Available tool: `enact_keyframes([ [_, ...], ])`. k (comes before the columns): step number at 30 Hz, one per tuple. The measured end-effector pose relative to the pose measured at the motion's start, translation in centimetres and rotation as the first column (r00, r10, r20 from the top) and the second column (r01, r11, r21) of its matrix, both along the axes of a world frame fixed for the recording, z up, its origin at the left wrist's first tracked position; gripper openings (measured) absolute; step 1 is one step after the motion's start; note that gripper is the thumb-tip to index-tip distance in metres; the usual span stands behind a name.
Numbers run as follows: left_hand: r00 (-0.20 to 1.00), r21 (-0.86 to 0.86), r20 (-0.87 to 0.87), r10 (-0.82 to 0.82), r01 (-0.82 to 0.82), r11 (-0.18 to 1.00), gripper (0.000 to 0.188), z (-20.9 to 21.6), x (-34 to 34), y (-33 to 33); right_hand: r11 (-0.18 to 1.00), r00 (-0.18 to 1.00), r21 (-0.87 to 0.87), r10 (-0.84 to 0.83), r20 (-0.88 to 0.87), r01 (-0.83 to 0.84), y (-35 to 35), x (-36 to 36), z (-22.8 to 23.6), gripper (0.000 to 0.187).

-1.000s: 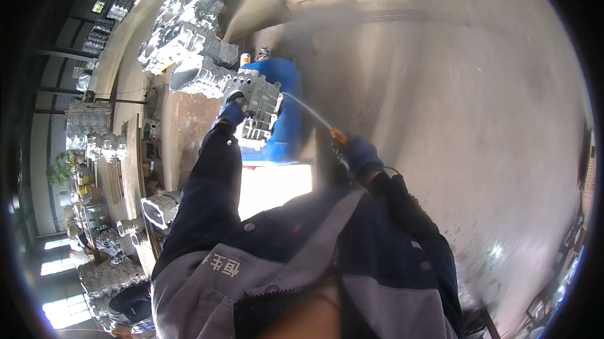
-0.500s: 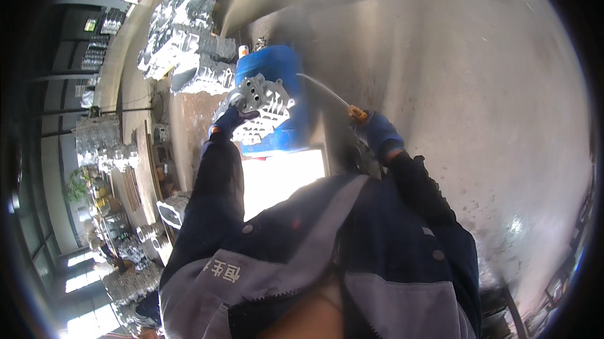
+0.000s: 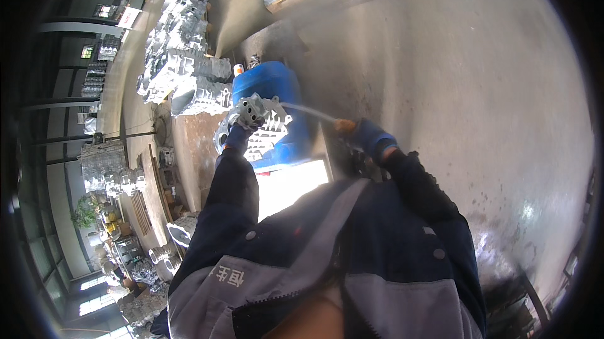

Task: The person repeatedly picks up metal engine blocks, sprays them with a hose, and places them on a blue barrel. The person rotates the parts to spray different sides and then sets them aside on a table.

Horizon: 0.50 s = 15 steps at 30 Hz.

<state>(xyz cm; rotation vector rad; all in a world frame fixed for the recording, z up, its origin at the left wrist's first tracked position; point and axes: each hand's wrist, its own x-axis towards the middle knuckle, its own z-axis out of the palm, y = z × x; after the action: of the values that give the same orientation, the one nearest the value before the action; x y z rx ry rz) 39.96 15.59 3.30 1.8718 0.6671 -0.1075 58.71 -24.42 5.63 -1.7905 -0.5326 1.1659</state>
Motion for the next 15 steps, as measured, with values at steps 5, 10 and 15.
enact_keyframes([
  [5,0.998,-0.262,-0.019,0.066,-0.069,0.963,0.038,-0.6,-2.8,0.1,0.979,0.989,0.148,0.136,0.059,-0.143,-1.4,-0.6,0.9,0.029],
  [10,0.971,-0.504,-0.115,0.210,-0.239,0.830,0.038,1.8,-2.3,-0.5,0.996,0.965,-0.014,0.078,-0.250,-0.084,-2.4,-0.5,2.8,0.029],
  [15,0.935,0.200,-0.297,0.196,-0.140,0.970,0.032,9.9,2.1,-6.2,0.955,0.983,0.284,0.031,0.181,-0.082,-0.4,-0.3,1.7,0.031],
])
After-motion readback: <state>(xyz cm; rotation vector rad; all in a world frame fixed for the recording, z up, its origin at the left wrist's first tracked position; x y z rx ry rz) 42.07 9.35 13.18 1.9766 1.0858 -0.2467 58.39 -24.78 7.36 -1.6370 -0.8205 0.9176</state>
